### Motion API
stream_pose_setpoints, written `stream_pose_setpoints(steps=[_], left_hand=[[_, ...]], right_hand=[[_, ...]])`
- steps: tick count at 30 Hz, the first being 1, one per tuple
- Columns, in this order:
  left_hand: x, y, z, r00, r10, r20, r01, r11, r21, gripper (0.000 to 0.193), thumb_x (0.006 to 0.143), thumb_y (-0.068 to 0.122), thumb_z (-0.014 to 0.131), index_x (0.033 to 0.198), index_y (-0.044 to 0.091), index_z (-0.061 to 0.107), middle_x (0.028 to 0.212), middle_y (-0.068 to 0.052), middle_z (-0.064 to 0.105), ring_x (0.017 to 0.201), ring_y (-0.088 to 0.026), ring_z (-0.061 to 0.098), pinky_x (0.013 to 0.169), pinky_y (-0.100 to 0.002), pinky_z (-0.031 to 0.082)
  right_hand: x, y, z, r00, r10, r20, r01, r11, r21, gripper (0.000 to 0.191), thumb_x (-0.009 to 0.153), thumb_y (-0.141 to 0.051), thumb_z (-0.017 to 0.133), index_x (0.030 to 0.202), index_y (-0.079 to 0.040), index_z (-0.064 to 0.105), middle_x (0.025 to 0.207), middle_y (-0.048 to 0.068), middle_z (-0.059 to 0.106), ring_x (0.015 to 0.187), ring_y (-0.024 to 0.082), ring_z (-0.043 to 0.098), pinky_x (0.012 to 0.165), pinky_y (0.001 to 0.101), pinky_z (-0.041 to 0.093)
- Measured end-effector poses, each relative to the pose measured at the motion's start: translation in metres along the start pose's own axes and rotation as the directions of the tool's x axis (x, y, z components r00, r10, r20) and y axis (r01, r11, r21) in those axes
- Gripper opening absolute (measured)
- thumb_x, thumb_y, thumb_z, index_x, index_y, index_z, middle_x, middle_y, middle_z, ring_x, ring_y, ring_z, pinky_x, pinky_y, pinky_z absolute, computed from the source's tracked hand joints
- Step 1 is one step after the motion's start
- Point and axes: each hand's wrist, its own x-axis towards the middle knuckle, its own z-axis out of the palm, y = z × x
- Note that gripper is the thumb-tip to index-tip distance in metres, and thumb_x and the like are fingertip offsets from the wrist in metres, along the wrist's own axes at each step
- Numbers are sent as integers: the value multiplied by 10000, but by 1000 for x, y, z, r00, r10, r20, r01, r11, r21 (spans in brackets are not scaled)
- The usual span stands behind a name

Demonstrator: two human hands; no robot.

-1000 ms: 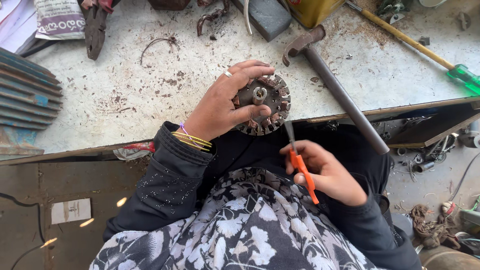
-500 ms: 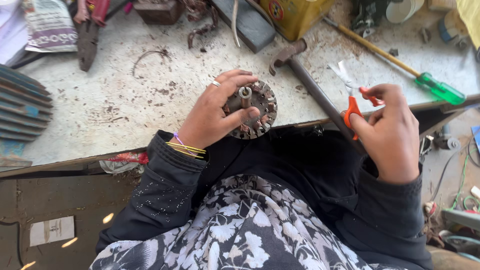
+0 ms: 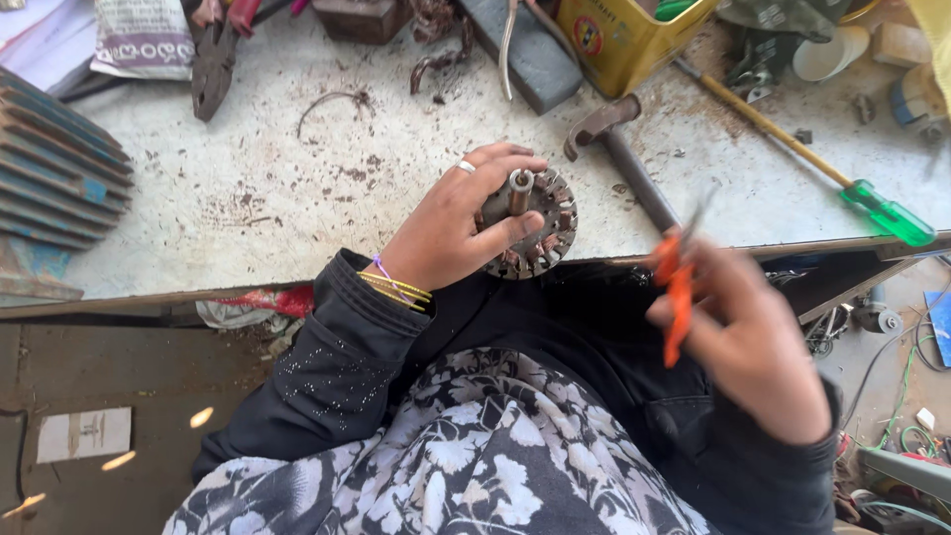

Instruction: The person uses orange-handled pliers and a hammer to adjust and secure copper windings on a cylindrical motor armature. They repeatedly tap the pliers with the hammer and reposition the windings, then switch to a larger pair of pliers to continue adjusting the component.

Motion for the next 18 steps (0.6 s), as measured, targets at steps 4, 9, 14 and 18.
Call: stream_pose_setpoints(steps=[4, 9, 14, 18], left_hand=[[-2, -2, 2, 1000, -6, -10, 6, 1000, -2, 498, 1015, 414, 694, 1407, 123, 595, 1454, -173, 581, 1408, -356, 537, 1164, -451, 442], [-4, -2, 1, 1000, -4, -16, 5, 1000, 13, 508, 1018, 424, 691, 1421, 130, 595, 1452, -176, 572, 1407, -362, 532, 1165, -461, 440], [-5, -4, 3, 999, -7, -35, 8, 1000, 28, 512, 1005, 444, 698, 1404, 134, 608, 1452, -190, 554, 1382, -374, 530, 1140, -467, 446], [-7, -7, 5, 999, 1, -44, 0, 1000, 23, 510, 1011, 448, 691, 1403, 135, 603, 1442, -180, 557, 1364, -358, 549, 1135, -453, 457]], right_hand=[[-12, 7, 28, 993, -51, 109, 67, 986, -150, 584, 736, -80, 765, 1309, -97, 650, 996, 74, 681, 722, 145, 609, 640, 284, 514], [-19, 14, 45, 990, 139, -5, -139, 986, -97, 530, 826, -84, 702, 1351, -136, 647, 965, 30, 734, 684, 127, 679, 646, 279, 559], [-26, 7, 47, 959, -242, -147, 144, 864, -482, 535, 816, -146, 767, 1341, -136, 667, 1099, 97, 659, 843, 245, 677, 745, 378, 554], [-25, -2, 45, 959, -246, -140, 125, 812, -570, 616, 749, -218, 805, 1345, -147, 667, 1104, 100, 641, 832, 278, 672, 716, 398, 548]])
